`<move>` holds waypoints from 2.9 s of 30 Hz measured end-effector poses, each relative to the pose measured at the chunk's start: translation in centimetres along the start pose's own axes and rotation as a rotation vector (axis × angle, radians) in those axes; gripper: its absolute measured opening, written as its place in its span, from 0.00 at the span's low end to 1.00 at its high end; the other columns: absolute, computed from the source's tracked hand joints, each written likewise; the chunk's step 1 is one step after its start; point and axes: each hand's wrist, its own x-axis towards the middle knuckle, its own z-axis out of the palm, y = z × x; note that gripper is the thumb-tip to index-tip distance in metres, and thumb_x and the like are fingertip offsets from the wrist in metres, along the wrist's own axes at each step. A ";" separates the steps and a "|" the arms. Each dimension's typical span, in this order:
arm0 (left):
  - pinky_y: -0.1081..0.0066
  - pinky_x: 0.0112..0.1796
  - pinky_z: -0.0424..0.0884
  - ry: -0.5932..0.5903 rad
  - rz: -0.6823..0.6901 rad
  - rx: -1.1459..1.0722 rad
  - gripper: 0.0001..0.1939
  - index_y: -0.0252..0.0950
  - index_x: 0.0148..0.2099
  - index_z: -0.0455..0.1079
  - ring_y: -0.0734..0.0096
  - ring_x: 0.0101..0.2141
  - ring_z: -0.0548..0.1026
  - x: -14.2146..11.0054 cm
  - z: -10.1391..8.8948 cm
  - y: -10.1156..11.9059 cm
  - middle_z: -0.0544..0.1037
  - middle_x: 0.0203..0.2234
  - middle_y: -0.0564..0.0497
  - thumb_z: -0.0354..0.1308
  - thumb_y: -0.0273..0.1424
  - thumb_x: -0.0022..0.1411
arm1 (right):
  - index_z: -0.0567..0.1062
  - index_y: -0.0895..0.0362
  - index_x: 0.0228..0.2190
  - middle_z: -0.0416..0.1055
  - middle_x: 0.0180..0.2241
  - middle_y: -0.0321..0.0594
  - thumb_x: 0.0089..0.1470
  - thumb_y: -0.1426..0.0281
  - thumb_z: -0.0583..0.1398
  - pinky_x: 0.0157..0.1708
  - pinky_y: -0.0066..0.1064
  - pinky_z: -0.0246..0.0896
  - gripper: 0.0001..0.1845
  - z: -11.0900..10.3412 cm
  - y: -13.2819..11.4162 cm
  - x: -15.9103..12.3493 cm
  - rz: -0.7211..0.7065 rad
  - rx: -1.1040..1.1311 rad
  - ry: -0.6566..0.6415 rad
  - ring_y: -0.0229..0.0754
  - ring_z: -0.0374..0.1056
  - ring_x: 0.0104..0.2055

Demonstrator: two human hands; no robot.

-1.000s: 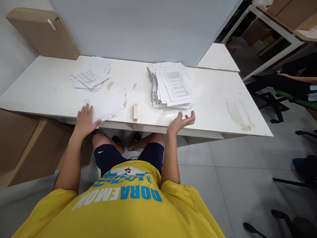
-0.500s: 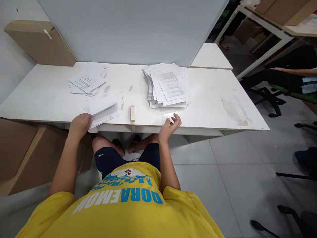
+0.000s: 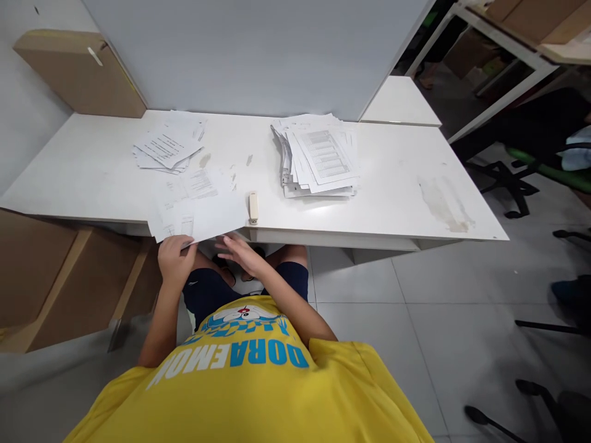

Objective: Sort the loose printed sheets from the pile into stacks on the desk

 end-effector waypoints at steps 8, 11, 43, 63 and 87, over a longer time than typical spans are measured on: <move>0.68 0.40 0.69 0.173 -0.322 -0.215 0.16 0.36 0.38 0.72 0.67 0.36 0.74 0.8 -0.7 0.9 0.77 0.32 0.49 0.51 0.42 0.67 | 0.69 0.51 0.28 0.71 0.31 0.33 0.41 0.53 0.70 0.51 0.43 0.70 0.21 0.3 1.7 2.3 -0.037 0.133 0.078 0.42 0.69 0.44; 0.71 0.39 0.69 0.337 -0.423 -0.341 0.16 0.34 0.38 0.71 0.71 0.33 0.73 2.0 -1.4 0.6 0.74 0.29 0.52 0.54 0.43 0.65 | 0.71 0.51 0.32 0.74 0.34 0.35 0.42 0.53 0.69 0.51 0.44 0.70 0.21 0.6 2.1 2.6 -0.063 0.139 0.094 0.43 0.70 0.44; 0.51 0.58 0.61 -0.331 0.275 0.067 0.14 0.33 0.47 0.72 0.48 0.61 0.65 1.2 2.3 0.5 0.74 0.53 0.36 0.48 0.25 0.64 | 0.49 0.54 0.68 0.54 0.67 0.48 0.67 0.64 0.41 0.60 0.56 0.61 0.31 0.8 -5.7 -2.8 -1.339 -1.384 0.657 0.57 0.52 0.69; 0.68 0.53 0.67 0.219 -1.038 -1.567 0.12 0.38 0.43 0.71 0.66 0.52 0.73 -2.1 5.1 4.4 0.77 0.49 0.47 0.65 0.35 0.56 | 0.60 0.74 0.61 0.59 0.63 0.67 0.62 0.72 0.49 0.47 0.45 0.64 0.28 6.6 -2.0 1.9 -0.308 -2.081 0.128 0.58 0.66 0.55; 0.56 0.54 0.72 0.353 -0.929 -1.267 0.24 0.41 0.55 0.71 0.54 0.58 0.71 -0.8 5.2 4.0 0.73 0.57 0.43 0.65 0.29 0.55 | 0.72 0.57 0.40 0.74 0.41 0.47 0.59 0.60 0.53 0.45 0.39 0.64 0.16 -2.8 -2.2 -1.4 -0.514 -0.946 0.660 0.46 0.69 0.42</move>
